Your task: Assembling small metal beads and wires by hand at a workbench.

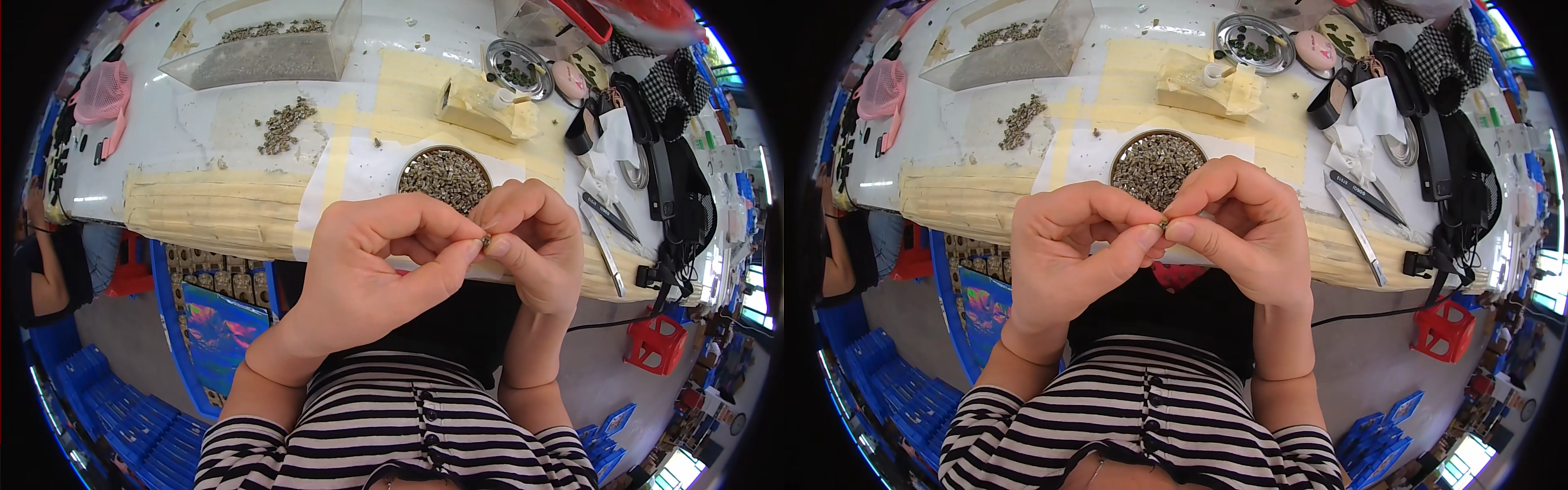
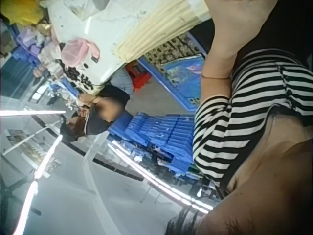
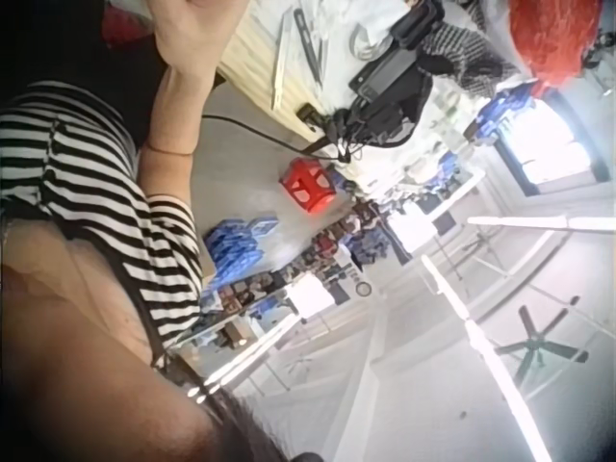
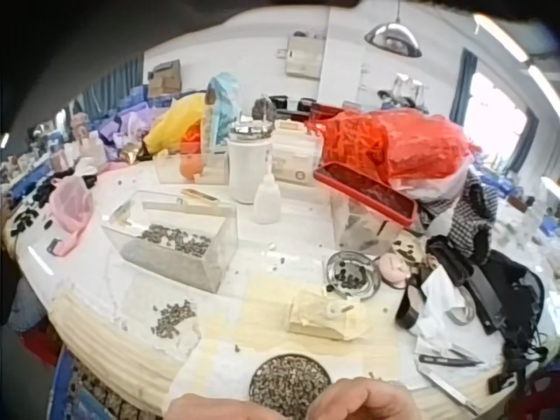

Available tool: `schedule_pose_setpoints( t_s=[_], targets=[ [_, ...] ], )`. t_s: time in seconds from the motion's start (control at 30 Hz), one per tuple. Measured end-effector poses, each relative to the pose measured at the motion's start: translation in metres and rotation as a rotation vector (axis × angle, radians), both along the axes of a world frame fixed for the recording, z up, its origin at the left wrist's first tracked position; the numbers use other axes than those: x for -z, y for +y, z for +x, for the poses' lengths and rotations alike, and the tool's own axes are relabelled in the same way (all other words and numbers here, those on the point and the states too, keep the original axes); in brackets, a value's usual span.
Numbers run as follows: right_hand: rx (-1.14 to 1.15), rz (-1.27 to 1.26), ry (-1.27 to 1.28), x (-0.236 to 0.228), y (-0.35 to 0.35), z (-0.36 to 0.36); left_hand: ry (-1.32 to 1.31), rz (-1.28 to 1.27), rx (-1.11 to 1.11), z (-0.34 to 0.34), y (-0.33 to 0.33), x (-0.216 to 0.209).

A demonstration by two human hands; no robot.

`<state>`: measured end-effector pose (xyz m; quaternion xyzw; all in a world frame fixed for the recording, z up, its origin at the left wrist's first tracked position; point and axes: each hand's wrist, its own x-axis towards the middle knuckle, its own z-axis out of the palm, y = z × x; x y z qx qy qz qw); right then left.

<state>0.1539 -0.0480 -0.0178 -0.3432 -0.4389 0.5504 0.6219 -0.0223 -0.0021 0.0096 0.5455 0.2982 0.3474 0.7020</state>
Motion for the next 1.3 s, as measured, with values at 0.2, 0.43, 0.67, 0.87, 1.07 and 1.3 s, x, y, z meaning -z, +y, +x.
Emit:
schedule_pose_setpoints(
  t_s=[0.2, 0.43, 0.67, 0.87, 1.07, 1.3],
  targets=[
    [-0.018, 0.016, -0.031, 0.0008, 0.0006, 0.0014, -0.011, -0.033, 0.027, -0.0036, -0.0010, 0.0048],
    [-0.017, 0.017, -0.064, 0.0004, -0.0001, 0.0027, -0.029, -0.046, 0.044, -0.0044, -0.0013, 0.0063],
    [-0.004, 0.008, -0.050, -0.0009, -0.0010, 0.0006, -0.035, -0.049, 0.035, -0.0042, -0.0026, 0.0058],
    [-0.017, 0.015, -0.027, 0.0000, -0.0007, 0.0008, -0.037, -0.035, 0.028, -0.0040, -0.0039, 0.0063],
    [-0.016, 0.010, -0.025, -0.0003, -0.0012, -0.0001, -0.046, -0.021, 0.036, -0.0050, -0.0036, 0.0069],
    [-0.017, 0.006, -0.039, -0.0007, -0.0017, 0.0003, -0.045, -0.021, 0.043, -0.0057, -0.0035, 0.0061]
  ],
)
